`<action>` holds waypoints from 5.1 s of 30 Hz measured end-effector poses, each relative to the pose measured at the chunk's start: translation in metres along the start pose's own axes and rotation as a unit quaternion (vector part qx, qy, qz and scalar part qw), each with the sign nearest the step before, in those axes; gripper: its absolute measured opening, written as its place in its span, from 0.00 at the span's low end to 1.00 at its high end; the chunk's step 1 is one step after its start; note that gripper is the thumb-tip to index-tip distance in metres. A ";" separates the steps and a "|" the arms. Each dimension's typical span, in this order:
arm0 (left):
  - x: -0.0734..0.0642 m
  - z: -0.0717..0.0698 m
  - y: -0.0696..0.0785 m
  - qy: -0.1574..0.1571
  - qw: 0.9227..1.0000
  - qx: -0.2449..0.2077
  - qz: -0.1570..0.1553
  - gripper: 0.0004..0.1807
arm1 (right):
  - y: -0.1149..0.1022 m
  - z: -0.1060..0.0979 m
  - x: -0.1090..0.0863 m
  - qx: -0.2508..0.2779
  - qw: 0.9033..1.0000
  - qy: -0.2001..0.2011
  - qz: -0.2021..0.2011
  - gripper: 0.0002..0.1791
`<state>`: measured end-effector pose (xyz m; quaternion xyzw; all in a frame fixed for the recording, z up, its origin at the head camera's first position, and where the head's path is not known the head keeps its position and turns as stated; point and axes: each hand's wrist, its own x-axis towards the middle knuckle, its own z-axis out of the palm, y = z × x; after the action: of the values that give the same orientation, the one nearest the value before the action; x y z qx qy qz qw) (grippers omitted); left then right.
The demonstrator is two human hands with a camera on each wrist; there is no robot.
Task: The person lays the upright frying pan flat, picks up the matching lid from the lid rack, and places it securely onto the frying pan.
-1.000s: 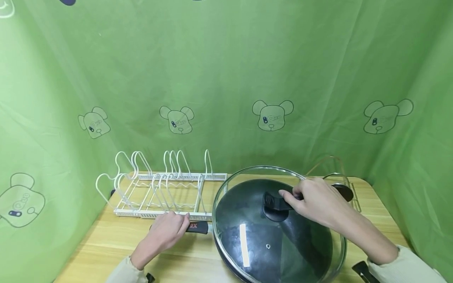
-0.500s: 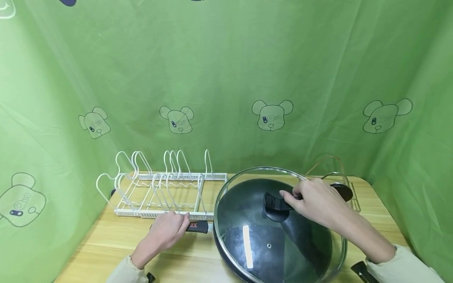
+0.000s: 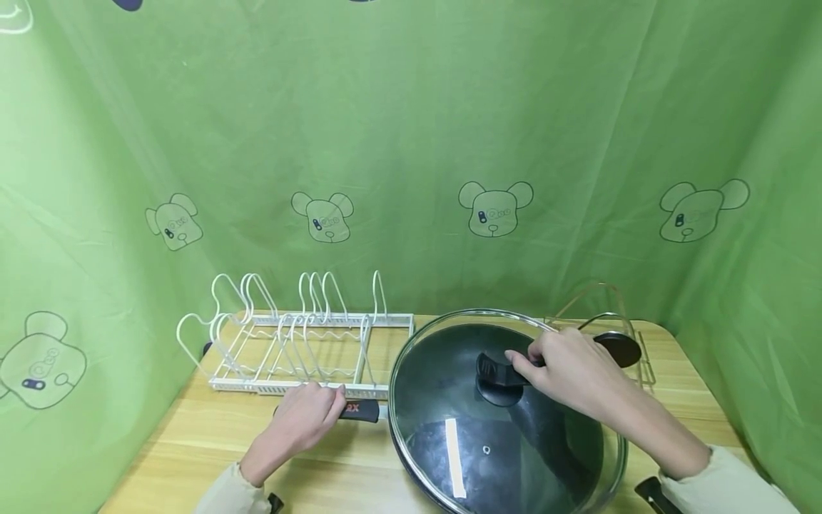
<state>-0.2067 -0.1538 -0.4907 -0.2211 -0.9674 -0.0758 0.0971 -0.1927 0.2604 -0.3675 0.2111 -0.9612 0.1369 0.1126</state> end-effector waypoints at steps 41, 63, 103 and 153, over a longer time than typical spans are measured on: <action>0.001 0.001 0.000 0.013 1.000 0.014 0.001 0.31 | 0.003 0.035 0.006 0.009 1.000 -0.010 0.008 0.31; 0.001 0.000 0.000 -0.006 1.000 0.005 -0.001 0.32 | 0.006 0.047 0.005 0.031 0.999 -0.025 0.021 0.31; -0.001 -0.002 0.000 0.011 1.000 0.002 0.002 0.31 | 0.008 0.051 0.007 0.023 0.999 -0.029 0.019 0.32; -0.002 -0.005 -0.014 -0.018 0.999 -0.028 -0.001 0.32 | 0.027 0.044 0.000 0.037 0.999 -0.004 0.030 0.26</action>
<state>-0.2106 -0.1681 -0.4881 -0.2237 -0.9668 -0.0991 0.0731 -0.2112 0.2699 -0.4150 0.1863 -0.9618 0.1754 0.0970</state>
